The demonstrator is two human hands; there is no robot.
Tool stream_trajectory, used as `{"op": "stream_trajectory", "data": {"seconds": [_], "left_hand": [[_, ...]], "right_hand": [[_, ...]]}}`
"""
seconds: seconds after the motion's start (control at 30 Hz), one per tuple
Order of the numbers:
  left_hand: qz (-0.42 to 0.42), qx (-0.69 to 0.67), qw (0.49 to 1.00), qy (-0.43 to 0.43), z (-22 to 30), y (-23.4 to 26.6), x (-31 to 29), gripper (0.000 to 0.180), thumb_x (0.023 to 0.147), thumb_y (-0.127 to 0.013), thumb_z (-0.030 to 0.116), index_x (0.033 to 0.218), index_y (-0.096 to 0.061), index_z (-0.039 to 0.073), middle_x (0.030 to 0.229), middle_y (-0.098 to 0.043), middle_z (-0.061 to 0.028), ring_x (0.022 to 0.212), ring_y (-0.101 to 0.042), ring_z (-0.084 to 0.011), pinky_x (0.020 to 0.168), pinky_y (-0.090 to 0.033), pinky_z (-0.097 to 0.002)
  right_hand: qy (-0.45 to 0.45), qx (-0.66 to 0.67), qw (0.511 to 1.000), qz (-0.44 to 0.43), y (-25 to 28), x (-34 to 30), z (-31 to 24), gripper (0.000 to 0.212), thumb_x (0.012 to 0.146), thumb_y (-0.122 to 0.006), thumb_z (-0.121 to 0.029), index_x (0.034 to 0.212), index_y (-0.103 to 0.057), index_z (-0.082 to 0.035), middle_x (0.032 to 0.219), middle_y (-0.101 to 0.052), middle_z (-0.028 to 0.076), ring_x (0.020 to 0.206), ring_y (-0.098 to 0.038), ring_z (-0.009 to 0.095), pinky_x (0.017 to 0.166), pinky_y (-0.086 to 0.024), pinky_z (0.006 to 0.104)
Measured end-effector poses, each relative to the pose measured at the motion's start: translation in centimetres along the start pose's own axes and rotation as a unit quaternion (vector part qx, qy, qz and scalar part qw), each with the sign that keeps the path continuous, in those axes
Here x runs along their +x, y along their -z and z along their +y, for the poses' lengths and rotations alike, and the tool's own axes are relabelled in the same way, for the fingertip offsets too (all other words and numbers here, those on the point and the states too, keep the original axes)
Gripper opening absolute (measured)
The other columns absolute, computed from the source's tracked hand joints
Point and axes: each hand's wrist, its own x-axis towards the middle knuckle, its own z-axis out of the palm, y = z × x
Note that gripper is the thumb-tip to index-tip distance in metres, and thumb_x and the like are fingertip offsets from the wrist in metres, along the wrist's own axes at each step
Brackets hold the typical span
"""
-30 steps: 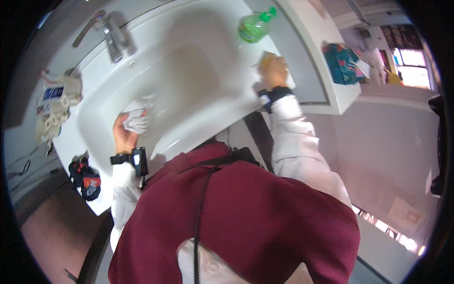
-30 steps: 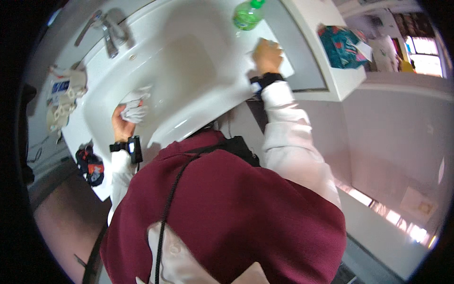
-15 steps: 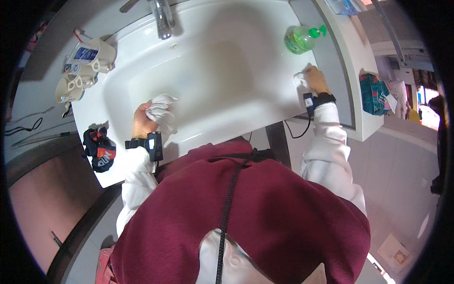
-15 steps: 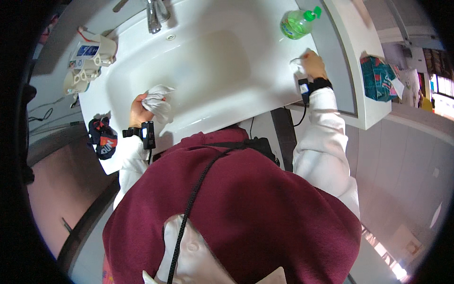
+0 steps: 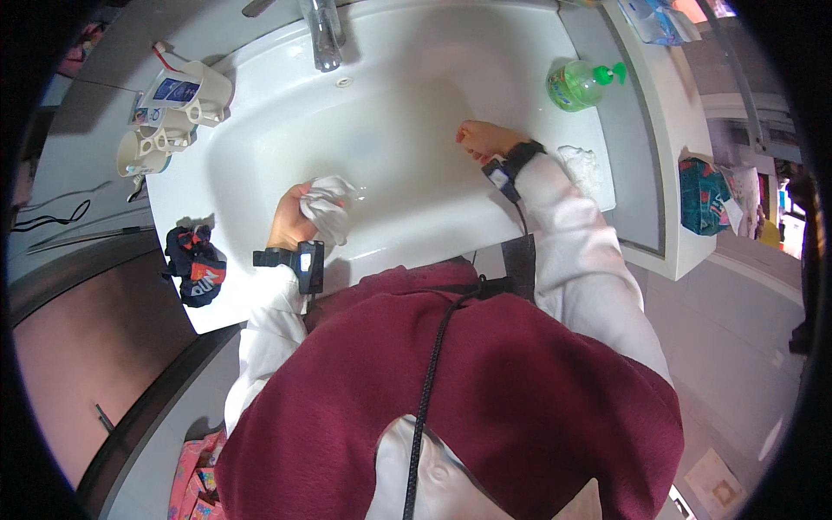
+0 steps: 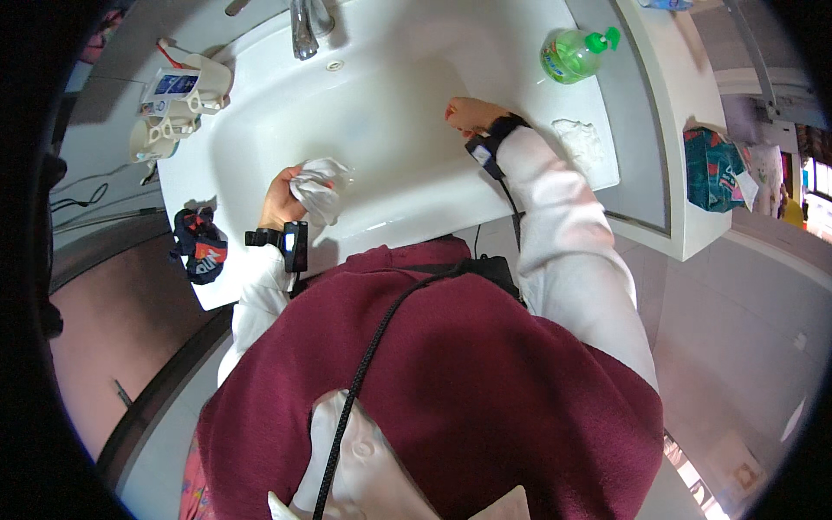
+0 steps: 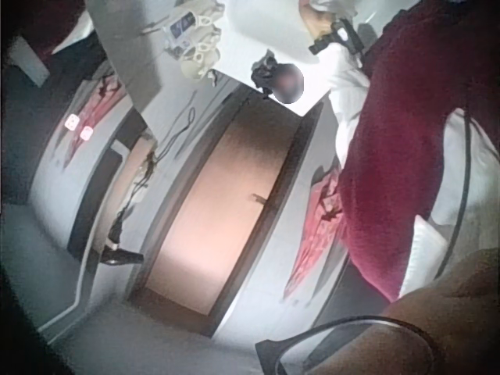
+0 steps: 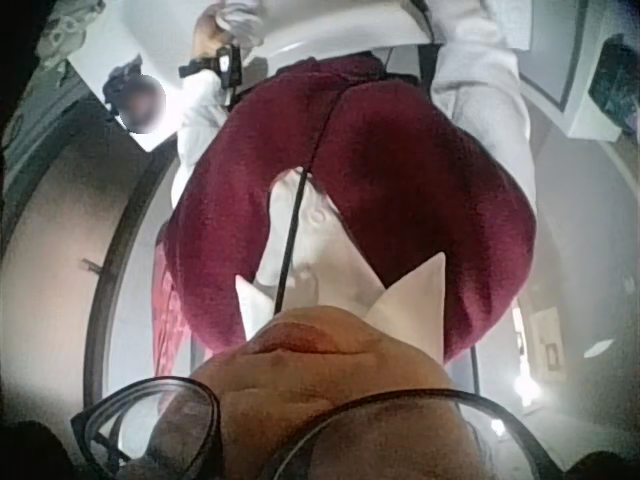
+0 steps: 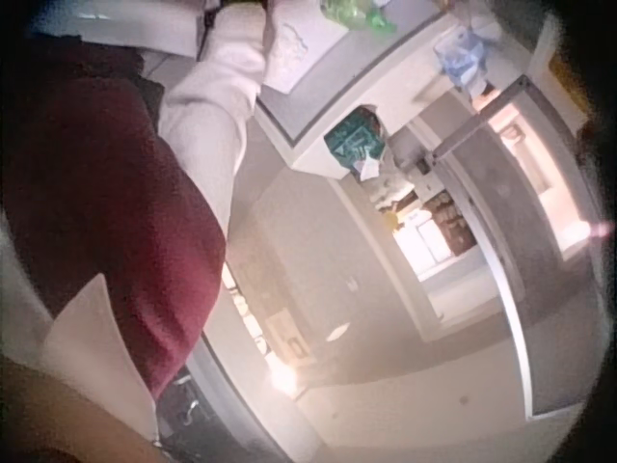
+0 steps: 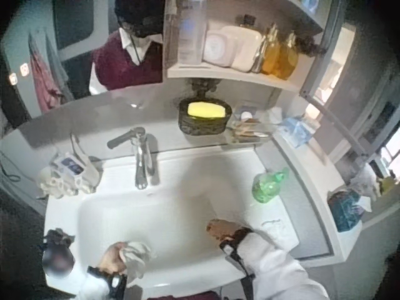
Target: The person washes several small pieces of clothing by hand in a bathroom sink. They scrub the items with soap, rinse them under running water, and wring out the excess water. The person handles each item individually, repeating the washing and rinsing steps for each piece.
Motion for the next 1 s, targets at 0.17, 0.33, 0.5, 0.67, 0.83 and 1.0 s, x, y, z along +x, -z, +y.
{"op": "stream_trajectory", "data": {"seconds": [0.17,0.33,0.5,0.67,0.83,1.0], "left_hand": [[0.003,-0.020,1.000,-0.007,-0.1,0.2,-0.5,0.033,0.080,-0.037,0.007,0.110,-0.039,-0.006,0.103,-0.050,-0.0227,0.094,-0.052,-0.0376,0.085,-0.044,-0.0518],[0.042,0.029,0.998,0.022,-0.5,-1.0,-0.1,0.033,0.078,-0.038,0.010,0.107,-0.044,-0.005,0.094,-0.055,-0.0193,0.082,-0.055,-0.0324,0.076,-0.047,-0.0433],[0.017,0.037,0.999,0.029,-1.0,-2.6,0.8,0.035,0.077,-0.039,0.009,0.108,-0.044,-0.007,0.095,-0.055,-0.0187,0.081,-0.055,-0.0312,0.076,-0.047,-0.0408],[-0.070,0.024,0.997,0.021,-1.4,-4.1,1.9,0.037,0.078,-0.037,0.009,0.111,-0.042,-0.006,0.104,-0.052,-0.0194,0.092,-0.053,-0.0324,0.086,-0.043,-0.0437],[-0.199,-0.059,0.978,0.004,-1.9,-5.0,1.9,0.034,0.084,-0.037,0.015,0.112,-0.044,-0.002,0.109,-0.051,-0.0160,0.099,-0.051,-0.0284,0.090,-0.039,-0.0402],[-0.341,-0.126,0.931,-0.036,-2.8,-5.5,0.4,0.035,0.091,-0.035,0.025,0.114,-0.043,0.000,0.116,-0.049,-0.0133,0.109,-0.045,-0.0257,0.096,-0.034,-0.0399]], "right_hand": [[0.004,-0.244,0.950,0.195,-4.0,6.5,1.9,0.025,0.079,-0.046,-0.010,0.100,-0.051,0.001,0.092,-0.057,0.019,0.083,-0.057,0.030,0.068,-0.048,0.0391],[0.173,-0.316,0.925,0.118,-8.5,9.6,3.1,0.026,0.075,-0.050,-0.007,0.098,-0.054,0.005,0.100,-0.055,0.023,0.097,-0.053,0.036,0.083,-0.043,0.0413],[0.096,-0.238,0.951,0.174,-8.2,10.2,2.7,0.025,0.075,-0.053,-0.013,0.095,-0.054,0.002,0.091,-0.058,0.022,0.090,-0.056,0.035,0.078,-0.045,0.0424],[0.124,0.041,0.991,-0.043,-8.7,5.2,-3.0,0.022,0.080,-0.048,-0.023,0.086,-0.053,-0.002,0.079,-0.059,0.018,0.075,-0.059,0.031,0.066,-0.046,0.0414],[0.454,0.109,0.826,0.316,-13.0,-1.3,-11.6,0.021,0.074,-0.060,-0.019,0.085,-0.050,-0.003,0.085,-0.050,0.016,0.087,-0.046,0.034,0.079,-0.039,0.0400],[0.427,0.021,0.815,0.390,-12.4,-2.4,-14.3,0.030,0.076,-0.059,-0.028,0.082,-0.051,0.000,0.085,-0.053,0.018,0.086,-0.049,0.034,0.079,-0.038,0.0421]]}}
